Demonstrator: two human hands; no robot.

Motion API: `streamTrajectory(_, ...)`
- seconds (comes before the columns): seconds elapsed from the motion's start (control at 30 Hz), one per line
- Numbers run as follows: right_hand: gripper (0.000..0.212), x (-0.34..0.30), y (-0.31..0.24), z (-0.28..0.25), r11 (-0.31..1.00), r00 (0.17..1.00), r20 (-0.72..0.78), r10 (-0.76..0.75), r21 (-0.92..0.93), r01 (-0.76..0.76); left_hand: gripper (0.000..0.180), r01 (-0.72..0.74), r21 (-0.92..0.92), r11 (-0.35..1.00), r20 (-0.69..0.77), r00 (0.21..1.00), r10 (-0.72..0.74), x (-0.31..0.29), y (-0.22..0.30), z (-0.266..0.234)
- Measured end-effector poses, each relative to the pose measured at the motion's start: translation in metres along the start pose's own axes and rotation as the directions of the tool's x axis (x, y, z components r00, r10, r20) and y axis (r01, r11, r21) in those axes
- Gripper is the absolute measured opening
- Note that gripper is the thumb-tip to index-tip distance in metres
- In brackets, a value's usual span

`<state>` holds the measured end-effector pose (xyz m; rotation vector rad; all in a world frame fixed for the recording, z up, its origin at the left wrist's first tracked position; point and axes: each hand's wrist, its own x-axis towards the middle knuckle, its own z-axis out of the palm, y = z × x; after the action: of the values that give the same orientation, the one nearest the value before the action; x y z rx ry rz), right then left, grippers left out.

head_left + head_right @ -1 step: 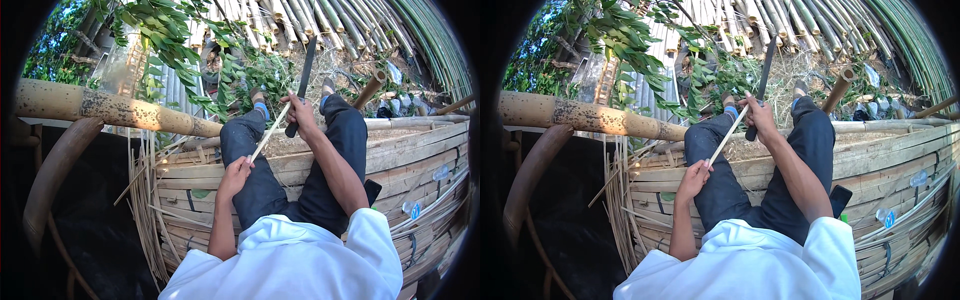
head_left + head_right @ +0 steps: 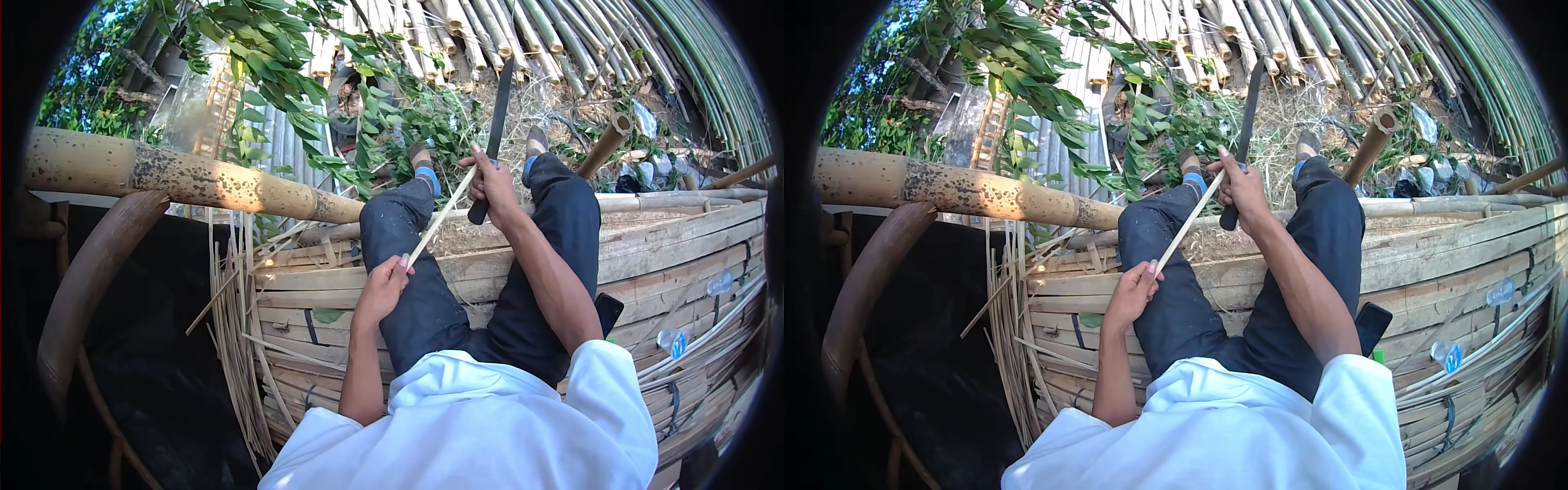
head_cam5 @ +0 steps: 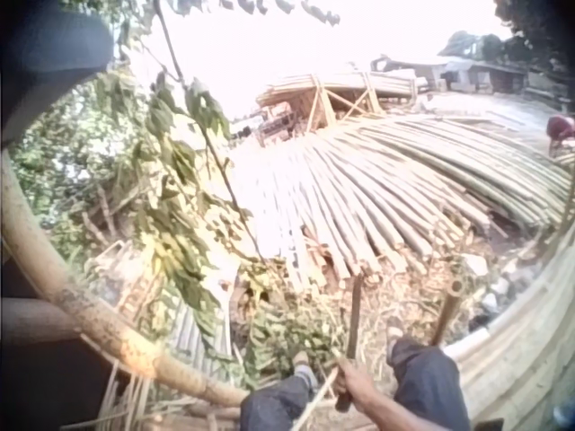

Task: The person shaves a thin bamboo strip using a machete while sitting on a bamboo structure.

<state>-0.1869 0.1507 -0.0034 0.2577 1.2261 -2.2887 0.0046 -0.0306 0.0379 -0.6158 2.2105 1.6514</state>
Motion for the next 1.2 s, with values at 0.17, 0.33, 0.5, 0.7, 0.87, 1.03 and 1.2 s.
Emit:
streamTrajectory(0.17, 0.041, 0.001, 0.009, 0.000, 0.952, 0.992, 0.025, -0.127, -0.279, 0.129, 0.040, 0.088, -0.126, 0.988, -0.138, 0.985, -0.105, 0.002, 0.000, -0.002)
streamTrajectory(0.33, 0.029, -0.023, 0.030, 0.010, 0.099, 0.826, 0.497, -0.268, -0.838, 0.536, 0.043, 0.143, -0.269, 0.952, -0.169, 0.967, -0.193, 0.013, 0.001, -0.003)
streamTrajectory(0.5, 0.024, -0.030, 0.049, 0.018, -0.130, 0.806, 0.578, -0.132, -0.816, 0.564, 0.045, -0.030, 0.341, 0.939, -0.425, 0.886, 0.183, 0.015, 0.005, 0.018)
streamTrajectory(0.7, 0.021, -0.019, 0.036, 0.008, -0.214, 0.830, 0.549, -0.100, -0.827, 0.520, 0.045, -0.057, 0.395, 0.917, -0.437, 0.866, 0.242, 0.009, 0.014, 0.029)
streamTrajectory(0.87, 0.024, 0.023, 0.017, -0.017, -0.169, 0.970, 0.174, -0.167, -0.975, 0.146, 0.048, 0.023, 0.347, 0.938, -0.430, 0.893, 0.137, 0.006, -0.017, 0.030)
streamTrajectory(1.03, 0.028, 0.035, -0.001, -0.036, 0.139, 0.960, -0.101, -0.262, -0.988, -0.066, 0.047, 0.016, 0.277, 0.961, -0.445, 0.888, 0.113, -0.003, -0.016, 0.039)
streamTrajectory(1.2, 0.023, 0.001, 0.030, -0.006, 0.247, 0.942, 0.133, -0.307, -0.945, 0.214, 0.040, 0.035, 0.229, 0.973, -0.428, 0.901, 0.069, 0.009, -0.018, 0.036)
